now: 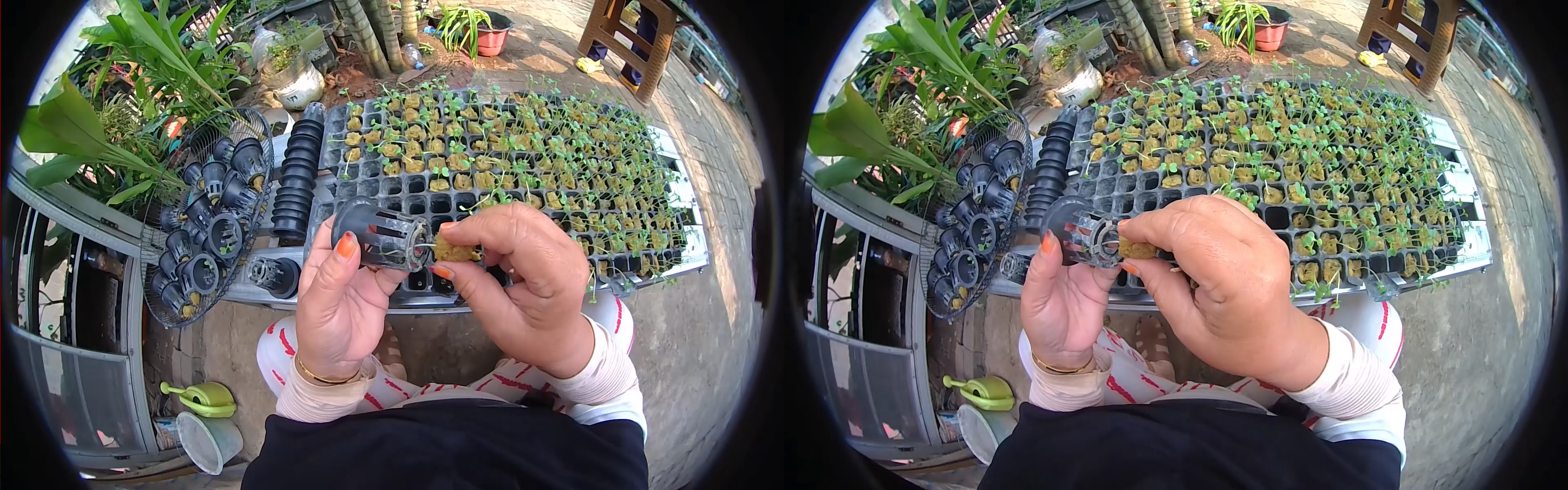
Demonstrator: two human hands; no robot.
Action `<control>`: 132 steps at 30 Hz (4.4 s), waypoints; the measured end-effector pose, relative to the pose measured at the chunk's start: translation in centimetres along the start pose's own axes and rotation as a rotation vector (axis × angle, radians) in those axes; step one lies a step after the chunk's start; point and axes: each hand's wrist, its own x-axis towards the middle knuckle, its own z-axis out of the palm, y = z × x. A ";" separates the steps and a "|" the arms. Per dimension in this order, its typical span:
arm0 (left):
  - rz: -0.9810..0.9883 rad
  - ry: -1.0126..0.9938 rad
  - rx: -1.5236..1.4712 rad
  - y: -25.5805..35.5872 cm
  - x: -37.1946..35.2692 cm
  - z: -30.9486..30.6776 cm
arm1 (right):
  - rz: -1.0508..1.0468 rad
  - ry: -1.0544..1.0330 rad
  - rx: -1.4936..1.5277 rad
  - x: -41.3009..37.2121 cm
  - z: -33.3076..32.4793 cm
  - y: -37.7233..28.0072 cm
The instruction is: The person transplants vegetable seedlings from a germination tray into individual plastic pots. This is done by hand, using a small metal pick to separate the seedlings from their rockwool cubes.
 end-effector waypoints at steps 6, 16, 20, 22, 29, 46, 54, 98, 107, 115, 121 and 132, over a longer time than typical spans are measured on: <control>-0.014 -0.004 -0.010 -0.3 -0.1 -0.1 | 0.027 -0.039 0.028 -0.1 -0.1 0.4; -0.012 -0.014 -0.017 -0.3 0.0 -0.1 | 0.187 0.008 0.192 -0.5 0.3 0.5; -0.015 0.010 0.001 -0.4 -0.1 -0.1 | 0.257 0.005 0.241 -0.6 0.4 0.5; -0.023 -0.018 -0.012 -0.5 -0.1 0.0 | 0.240 0.003 0.225 -0.7 0.4 0.6; -0.030 0.008 -0.008 -0.5 -0.2 -0.1 | 0.131 -0.058 0.182 -0.4 0.2 1.3; 0.017 0.005 0.000 -0.6 0.0 0.0 | 0.039 -0.089 0.074 0.0 -0.2 1.2; 0.065 -0.004 0.108 -0.6 0.1 0.4 | -0.021 -0.095 0.075 0.1 -0.4 1.4; 0.504 -0.129 0.597 -0.2 0.1 0.2 | 0.358 -0.178 0.276 0.0 -2.0 1.0; 0.837 -0.224 1.309 -0.3 -0.6 0.2 | 0.205 -0.339 0.008 0.8 -2.6 -1.5; 0.920 -0.338 1.375 -1.1 -0.2 0.6 | 0.085 -0.351 -0.024 -0.1 -1.6 -1.6; 0.805 -0.400 1.272 -1.1 0.1 0.0 | 0.100 -0.371 -0.073 -0.1 -2.3 -1.4; 0.619 -0.317 1.159 -0.1 -0.1 0.9 | 0.268 -0.188 -0.013 -0.5 -3.5 -0.1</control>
